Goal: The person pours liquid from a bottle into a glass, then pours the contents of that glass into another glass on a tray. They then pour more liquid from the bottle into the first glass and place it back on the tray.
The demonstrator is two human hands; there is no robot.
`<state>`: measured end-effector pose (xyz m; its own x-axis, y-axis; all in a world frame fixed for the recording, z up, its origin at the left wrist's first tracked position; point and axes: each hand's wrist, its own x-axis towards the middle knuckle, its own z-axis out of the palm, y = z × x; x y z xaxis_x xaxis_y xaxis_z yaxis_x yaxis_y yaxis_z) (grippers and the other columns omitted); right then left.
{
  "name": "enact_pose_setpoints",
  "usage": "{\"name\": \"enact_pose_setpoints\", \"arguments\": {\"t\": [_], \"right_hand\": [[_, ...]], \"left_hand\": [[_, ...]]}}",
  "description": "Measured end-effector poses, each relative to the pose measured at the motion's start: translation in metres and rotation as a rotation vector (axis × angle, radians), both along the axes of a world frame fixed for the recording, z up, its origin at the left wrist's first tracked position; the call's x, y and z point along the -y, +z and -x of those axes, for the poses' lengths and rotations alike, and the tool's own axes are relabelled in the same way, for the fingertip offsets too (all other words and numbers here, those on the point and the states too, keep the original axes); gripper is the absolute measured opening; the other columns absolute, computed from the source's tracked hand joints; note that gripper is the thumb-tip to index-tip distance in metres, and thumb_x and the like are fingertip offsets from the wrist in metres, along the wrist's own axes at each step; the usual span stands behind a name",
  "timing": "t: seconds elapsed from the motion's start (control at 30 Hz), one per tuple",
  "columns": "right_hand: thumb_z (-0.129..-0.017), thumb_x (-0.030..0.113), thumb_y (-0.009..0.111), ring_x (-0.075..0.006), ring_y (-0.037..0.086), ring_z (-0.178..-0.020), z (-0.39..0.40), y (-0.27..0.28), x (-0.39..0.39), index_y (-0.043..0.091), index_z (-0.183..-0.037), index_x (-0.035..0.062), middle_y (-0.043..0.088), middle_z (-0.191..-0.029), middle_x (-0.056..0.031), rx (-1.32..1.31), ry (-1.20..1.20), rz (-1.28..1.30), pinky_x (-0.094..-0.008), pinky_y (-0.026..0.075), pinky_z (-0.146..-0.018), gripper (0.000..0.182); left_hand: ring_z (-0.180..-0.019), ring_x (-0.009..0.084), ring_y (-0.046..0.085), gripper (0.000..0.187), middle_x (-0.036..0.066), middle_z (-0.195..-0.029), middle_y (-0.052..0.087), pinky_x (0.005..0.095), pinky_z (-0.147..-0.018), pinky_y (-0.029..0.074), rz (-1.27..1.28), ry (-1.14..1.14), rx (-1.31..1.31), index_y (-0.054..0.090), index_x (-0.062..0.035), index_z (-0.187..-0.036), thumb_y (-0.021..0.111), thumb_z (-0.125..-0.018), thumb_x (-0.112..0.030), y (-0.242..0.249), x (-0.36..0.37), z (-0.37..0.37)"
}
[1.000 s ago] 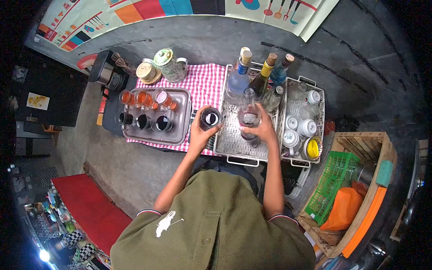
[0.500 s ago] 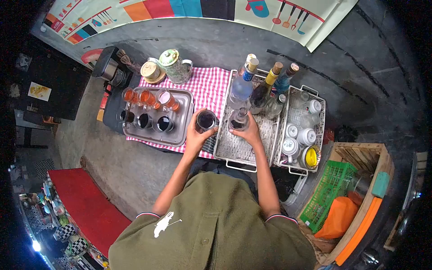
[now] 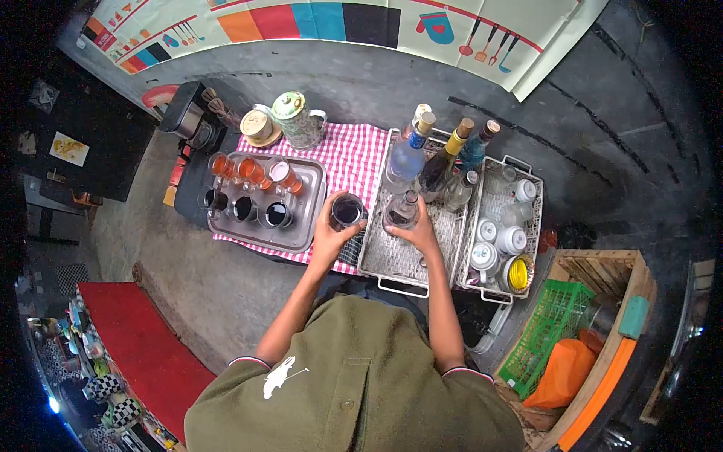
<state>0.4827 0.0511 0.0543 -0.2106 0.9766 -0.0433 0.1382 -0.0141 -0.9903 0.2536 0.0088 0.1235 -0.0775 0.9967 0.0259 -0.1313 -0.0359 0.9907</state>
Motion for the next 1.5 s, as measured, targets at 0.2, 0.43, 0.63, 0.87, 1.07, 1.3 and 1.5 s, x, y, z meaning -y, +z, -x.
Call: {"name": "enact_pose_setpoints", "arguments": {"t": [0.2,0.43,0.63,0.87,1.07,1.3,1.5], "right_hand": [[-0.058,0.025,0.095,-0.0283,0.038,-0.141,-0.015,0.011,-0.007,0.031,-0.151,0.0095,0.043,-0.149,-0.0137,-0.043,0.046,-0.127,-0.0440,0.029,-0.117,0.114],[-0.070,0.038,0.080,-0.0278,0.047,-0.133,-0.024,0.128,0.022,0.051,-0.135,0.0040,0.050,-0.143,-0.0142,0.151,-0.157,-0.391,-0.0424,0.038,-0.108,0.079],[-0.076,0.019,0.075,-0.0286,0.060,-0.113,0.007,0.164,0.054,0.058,-0.120,0.0017,0.062,-0.117,-0.0150,0.152,0.149,-0.524,-0.0406,0.046,-0.097,0.051],[-0.077,0.003,0.068,-0.0282,0.061,-0.113,0.076,0.117,0.051,0.051,-0.128,0.0024,0.057,-0.126,-0.0154,0.227,0.031,-0.233,-0.0364,0.050,-0.090,0.054],[-0.066,0.008,0.076,-0.0353,0.041,-0.138,0.108,0.101,0.038,0.040,-0.144,0.0059,0.042,-0.145,-0.0179,0.303,0.216,-0.210,-0.0442,0.036,-0.112,0.086],[-0.065,0.011,0.082,-0.0361,0.053,-0.128,0.165,0.077,0.048,0.049,-0.135,0.0013,0.053,-0.135,-0.0193,0.255,0.074,-0.343,-0.0431,0.044,-0.106,0.077],[-0.069,0.015,0.084,-0.0336,0.061,-0.117,0.206,0.072,0.059,0.051,-0.131,-0.0011,0.060,-0.126,-0.0182,0.214,-0.046,-0.329,-0.0414,0.048,-0.100,0.073]], "left_hand": [[-0.115,0.0156,0.056,0.075,0.009,-0.124,0.055,0.0305,-0.101,0.045,0.017,0.016,0.006,0.040,-0.0010,-0.141,0.078,-0.076,0.000,0.010,0.005,-0.001],[-0.113,0.0139,0.057,0.069,0.008,-0.122,0.056,0.0291,-0.100,0.047,0.063,0.003,0.035,0.045,-0.0008,-0.135,0.080,-0.075,-0.001,0.006,0.007,0.003],[-0.112,0.0146,0.058,0.069,0.007,-0.120,0.058,0.0299,-0.098,0.049,0.040,0.001,0.045,0.046,-0.0003,-0.133,0.080,-0.074,0.004,0.012,0.006,0.008],[-0.116,0.0151,0.057,0.074,0.007,-0.126,0.055,0.0313,-0.100,0.048,0.034,-0.018,0.067,0.046,-0.0016,-0.138,0.081,-0.073,0.002,0.017,0.012,0.026],[-0.123,0.0161,0.053,0.073,0.008,-0.134,0.050,0.0317,-0.101,0.047,0.011,-0.070,-0.022,0.050,-0.0018,-0.138,0.081,-0.072,0.000,0.011,0.022,0.058],[-0.129,0.0182,0.048,0.074,0.009,-0.138,0.044,0.0337,-0.105,0.044,-0.045,-0.167,-0.003,0.050,-0.0033,-0.140,0.081,-0.072,-0.002,0.008,0.025,0.096],[-0.132,0.0278,0.048,0.074,0.015,-0.136,0.051,0.0377,-0.110,0.039,-0.029,-0.187,-0.040,0.055,-0.0049,-0.137,0.078,-0.067,-0.011,0.013,0.025,0.131]]}}
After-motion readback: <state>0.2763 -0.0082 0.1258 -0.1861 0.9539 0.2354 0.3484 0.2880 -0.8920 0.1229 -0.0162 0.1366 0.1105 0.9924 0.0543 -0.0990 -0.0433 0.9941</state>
